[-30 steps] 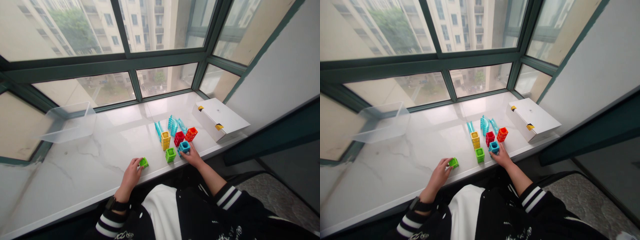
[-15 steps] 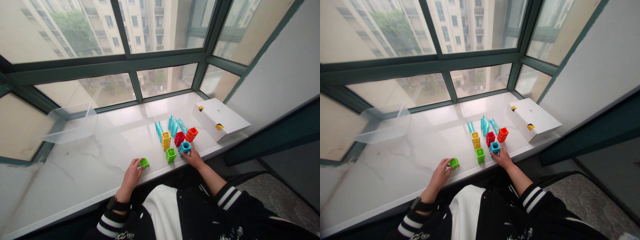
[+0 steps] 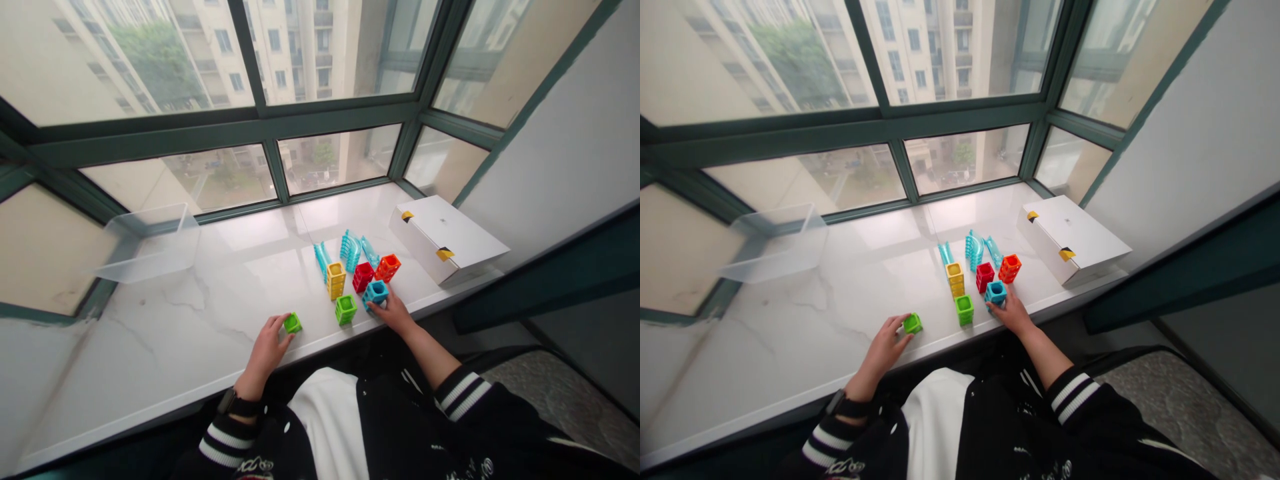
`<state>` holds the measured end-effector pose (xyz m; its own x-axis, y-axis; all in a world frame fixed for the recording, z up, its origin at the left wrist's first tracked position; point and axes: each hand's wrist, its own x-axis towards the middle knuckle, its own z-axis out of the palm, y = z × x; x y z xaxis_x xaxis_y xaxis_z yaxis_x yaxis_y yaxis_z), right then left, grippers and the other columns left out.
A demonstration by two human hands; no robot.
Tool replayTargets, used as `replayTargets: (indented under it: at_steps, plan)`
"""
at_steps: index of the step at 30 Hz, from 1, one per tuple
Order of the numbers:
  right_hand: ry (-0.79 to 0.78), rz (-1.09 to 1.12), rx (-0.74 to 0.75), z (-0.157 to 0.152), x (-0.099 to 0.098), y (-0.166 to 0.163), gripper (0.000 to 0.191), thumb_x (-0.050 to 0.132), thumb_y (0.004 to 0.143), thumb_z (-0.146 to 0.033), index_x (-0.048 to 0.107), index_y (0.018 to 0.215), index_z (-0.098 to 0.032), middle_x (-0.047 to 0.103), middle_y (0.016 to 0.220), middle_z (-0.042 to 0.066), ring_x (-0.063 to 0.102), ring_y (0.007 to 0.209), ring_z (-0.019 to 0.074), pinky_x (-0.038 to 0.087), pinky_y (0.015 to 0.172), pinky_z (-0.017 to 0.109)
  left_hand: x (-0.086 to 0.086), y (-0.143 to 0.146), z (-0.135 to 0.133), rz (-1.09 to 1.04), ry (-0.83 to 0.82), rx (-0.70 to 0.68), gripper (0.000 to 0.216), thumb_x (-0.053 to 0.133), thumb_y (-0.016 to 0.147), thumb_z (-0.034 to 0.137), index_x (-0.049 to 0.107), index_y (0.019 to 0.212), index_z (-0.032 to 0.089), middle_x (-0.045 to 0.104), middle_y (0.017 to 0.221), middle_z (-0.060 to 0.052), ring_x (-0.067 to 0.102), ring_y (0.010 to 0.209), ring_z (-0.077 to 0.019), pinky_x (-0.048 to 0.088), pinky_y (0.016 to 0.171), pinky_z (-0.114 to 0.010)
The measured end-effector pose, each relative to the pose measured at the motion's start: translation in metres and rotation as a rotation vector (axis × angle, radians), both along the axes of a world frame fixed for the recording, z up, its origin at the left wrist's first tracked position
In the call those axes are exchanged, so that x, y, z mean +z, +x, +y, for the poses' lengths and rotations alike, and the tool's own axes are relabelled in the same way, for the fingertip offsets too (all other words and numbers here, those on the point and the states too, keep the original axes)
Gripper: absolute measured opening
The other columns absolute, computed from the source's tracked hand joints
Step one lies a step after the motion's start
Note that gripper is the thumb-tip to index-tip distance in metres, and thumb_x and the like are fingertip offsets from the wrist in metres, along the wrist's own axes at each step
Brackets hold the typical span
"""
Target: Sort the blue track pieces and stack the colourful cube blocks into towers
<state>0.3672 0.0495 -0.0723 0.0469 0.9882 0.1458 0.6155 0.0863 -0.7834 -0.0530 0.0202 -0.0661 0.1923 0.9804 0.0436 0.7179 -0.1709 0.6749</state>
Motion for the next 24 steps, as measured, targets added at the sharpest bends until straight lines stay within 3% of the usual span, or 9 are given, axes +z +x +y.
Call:
replayTargets:
  at_steps: [4, 10, 15, 19, 21, 24]
  plan:
    - [-0.022, 0.022, 0.003, 0.001, -0.008, 0.003, 0.069, 0.073, 0.086, -0.06, 0.055, 0.141, -0.023, 0.068, 0.136, 0.015, 0.067, 0.127, 0.0382, 0.053, 0.108, 0.059, -0.003, 0.002, 0.0, -0.086, -0.031, 0.068, 0.051, 0.064, 0.091, 0.03, 0.06, 0.142, 0.026, 0.067, 0.132, -0.009, 0.068, 0.118, -0.0243, 0.059, 0.101, -0.042]
    - [-0.056, 0.057, 0.067, -0.007, -0.018, 0.018, 0.097, 0.08, 0.08, -0.057, 0.036, 0.161, -0.026, 0.048, 0.162, 0.018, 0.053, 0.146, 0.0363, 0.044, 0.121, 0.057, 0.0, 0.01, 0.005, -0.442, -0.201, 0.266, 0.058, 0.08, 0.08, 0.051, 0.065, 0.126, 0.019, 0.071, 0.129, -0.015, 0.074, 0.109, -0.0285, 0.061, 0.098, -0.046]
    - [-0.003, 0.068, -0.031, -0.036, -0.021, 0.036, 0.092, 0.075, 0.083, -0.056, 0.036, 0.16, -0.023, 0.058, 0.147, 0.02, 0.06, 0.134, 0.0345, 0.053, 0.111, 0.055, 0.016, 0.018, 0.006, -0.758, -0.266, 0.312, 0.07, 0.09, 0.069, 0.052, 0.064, 0.124, 0.018, 0.073, 0.125, -0.015, 0.074, 0.11, -0.0288, 0.059, 0.101, -0.047]
    - [0.046, 0.029, -0.191, -0.061, -0.01, 0.04, 0.055, 0.066, 0.09, -0.056, 0.06, 0.131, -0.019, 0.071, 0.105, 0.011, 0.071, 0.096, 0.0286, 0.061, 0.087, 0.045, 0.037, 0.028, 0.003, -0.917, -0.2, 0.259, 0.059, 0.091, 0.072, 0.047, 0.062, 0.114, 0.019, 0.075, 0.112, -0.01, 0.075, 0.105, -0.026, 0.059, 0.1, -0.044]
    - [0.028, -0.016, -0.133, -0.07, 0.004, 0.033, 0.034, 0.061, 0.095, -0.053, 0.067, 0.103, -0.021, 0.069, 0.084, 0.005, 0.067, 0.077, 0.0238, 0.058, 0.077, 0.039, 0.049, 0.033, 0.001, -0.976, -0.173, 0.233, 0.055, 0.091, 0.074, 0.043, 0.061, 0.113, 0.02, 0.076, 0.108, -0.008, 0.075, 0.101, -0.0241, 0.059, 0.098, -0.043]
    - [0.054, -0.033, 0.059, -0.074, 0.035, 0.011, 0.035, 0.055, 0.101, -0.047, 0.064, 0.078, -0.022, 0.065, 0.072, 0.003, 0.061, 0.067, 0.0206, 0.052, 0.069, 0.035, 0.067, 0.041, -0.002, -1.045, -0.149, 0.201, 0.051, 0.092, 0.075, 0.036, 0.062, 0.114, 0.021, 0.076, 0.107, -0.006, 0.074, 0.1, -0.0223, 0.059, 0.097, -0.04]
